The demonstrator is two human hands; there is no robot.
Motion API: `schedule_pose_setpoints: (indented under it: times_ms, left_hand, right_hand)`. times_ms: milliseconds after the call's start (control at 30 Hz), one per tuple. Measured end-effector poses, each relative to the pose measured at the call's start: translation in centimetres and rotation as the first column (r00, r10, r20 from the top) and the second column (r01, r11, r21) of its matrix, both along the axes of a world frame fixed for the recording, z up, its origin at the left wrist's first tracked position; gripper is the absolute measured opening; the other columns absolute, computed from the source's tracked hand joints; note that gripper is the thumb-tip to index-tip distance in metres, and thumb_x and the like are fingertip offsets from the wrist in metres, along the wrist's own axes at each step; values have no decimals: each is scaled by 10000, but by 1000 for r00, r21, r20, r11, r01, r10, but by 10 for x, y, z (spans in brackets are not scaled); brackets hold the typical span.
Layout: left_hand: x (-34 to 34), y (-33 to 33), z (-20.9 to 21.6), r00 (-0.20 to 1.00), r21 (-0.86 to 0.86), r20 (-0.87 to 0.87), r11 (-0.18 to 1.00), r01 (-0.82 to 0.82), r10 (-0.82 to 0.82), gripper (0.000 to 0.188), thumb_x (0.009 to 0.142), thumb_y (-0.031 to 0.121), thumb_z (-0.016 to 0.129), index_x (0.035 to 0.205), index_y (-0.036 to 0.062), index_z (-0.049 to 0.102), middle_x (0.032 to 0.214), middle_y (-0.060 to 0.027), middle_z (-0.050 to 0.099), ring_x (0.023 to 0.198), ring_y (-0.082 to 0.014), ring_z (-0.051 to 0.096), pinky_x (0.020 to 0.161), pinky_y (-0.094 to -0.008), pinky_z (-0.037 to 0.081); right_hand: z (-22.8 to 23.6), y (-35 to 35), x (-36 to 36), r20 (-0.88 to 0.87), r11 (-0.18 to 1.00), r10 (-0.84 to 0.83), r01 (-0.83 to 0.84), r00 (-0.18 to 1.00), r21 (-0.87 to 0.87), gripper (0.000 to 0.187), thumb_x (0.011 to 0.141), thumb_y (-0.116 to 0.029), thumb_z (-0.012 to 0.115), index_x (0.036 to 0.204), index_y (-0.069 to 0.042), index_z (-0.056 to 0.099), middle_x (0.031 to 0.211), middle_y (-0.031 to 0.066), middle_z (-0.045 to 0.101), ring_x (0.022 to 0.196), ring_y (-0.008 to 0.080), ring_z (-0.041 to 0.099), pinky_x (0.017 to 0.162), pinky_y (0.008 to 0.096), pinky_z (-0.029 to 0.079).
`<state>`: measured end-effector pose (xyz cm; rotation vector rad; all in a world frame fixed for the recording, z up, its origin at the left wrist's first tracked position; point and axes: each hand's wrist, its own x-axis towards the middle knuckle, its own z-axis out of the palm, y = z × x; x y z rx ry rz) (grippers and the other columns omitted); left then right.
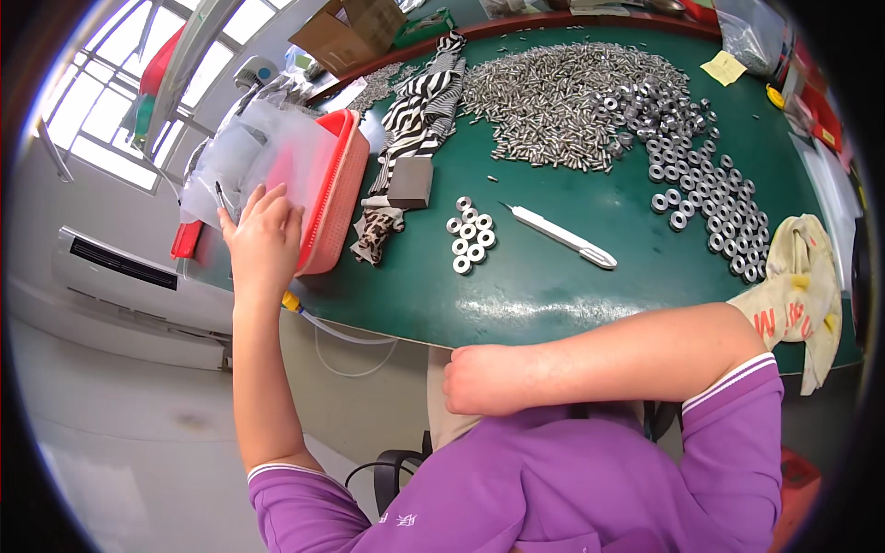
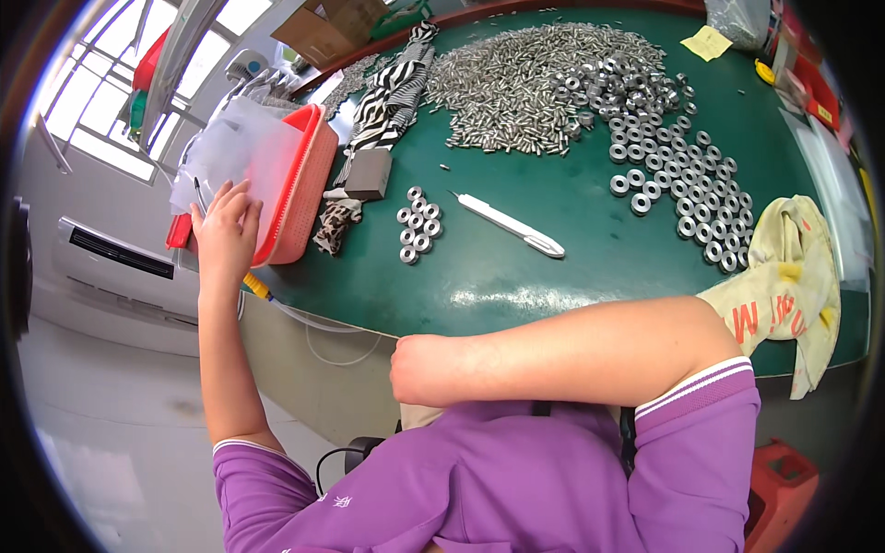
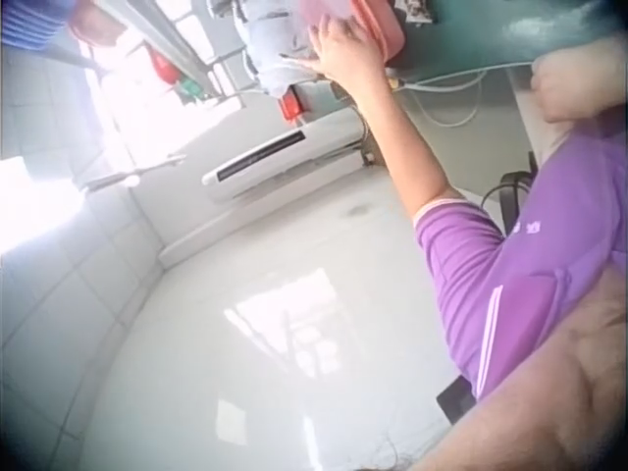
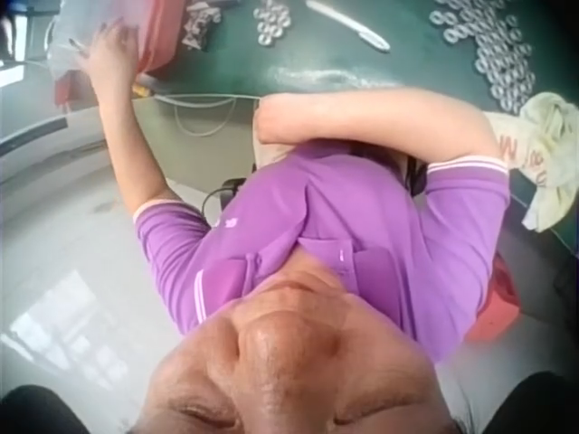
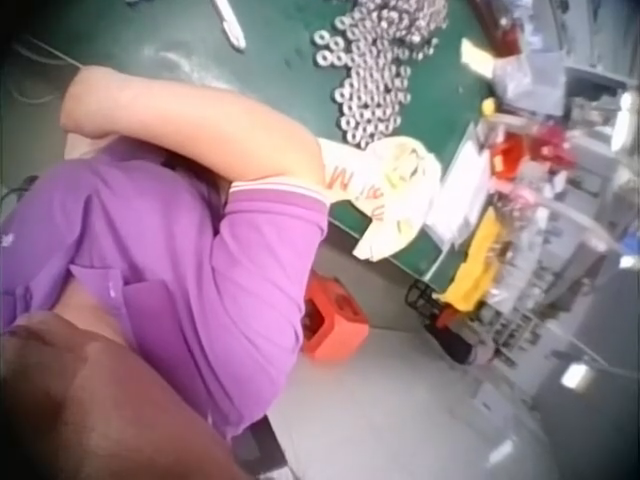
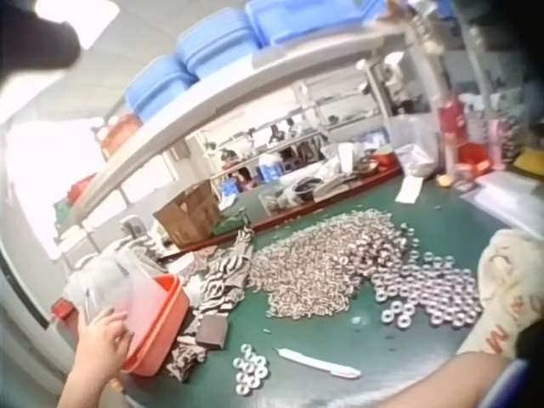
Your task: The worker is polishing small metal rings using a sanding block and an internal cleaning tool.
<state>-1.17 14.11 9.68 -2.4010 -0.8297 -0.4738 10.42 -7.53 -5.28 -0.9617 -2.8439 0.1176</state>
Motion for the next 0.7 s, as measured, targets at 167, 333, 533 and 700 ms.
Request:
schedule_pose_setpoints:
  times_ms: [167,333,533,700]
  left_hand:
    - [-17,33,13,969,171,180,964,-202,171,158,922,209,518,1002,107,608,876,-86,678,822,-303,642,1011,-529,351]
    - [-1,-1,-5,983,24,128,991,129,-131,177,856,111,574,1026,119,622,834,-70,673,775,-248,649,977,-428,426]
    - [11,-27,-14,975,81,83,977,198,-205,302,797,89,641,1096,122,613,938,-46,664,866,-224,641,1044,-469,346]
    - [11,-49,-10,816,208,244,850,484,-524,337,788,6,646,1120,45,607,1169,-93,594,1053,-270,594,954,-424,419]
  right_hand:
    - [-1,-1,-1,-28,1000,-7,7,1000,10,76,734,-146,560,748,-118,629,763,18,608,813,218,603,728,334,453]
    - [0,0,-1,-4,1000,-10,10,1000,-29,76,739,-144,560,752,-119,631,764,19,608,812,214,604,729,333,453]
    - [0,-1,0,-13,1000,-9,9,1000,4,75,739,-142,559,737,-123,631,766,12,611,810,214,604,724,329,453]
    - [-2,-1,0,-44,1000,-16,16,999,4,72,727,-146,563,725,-126,632,764,13,612,810,214,604,724,326,453]
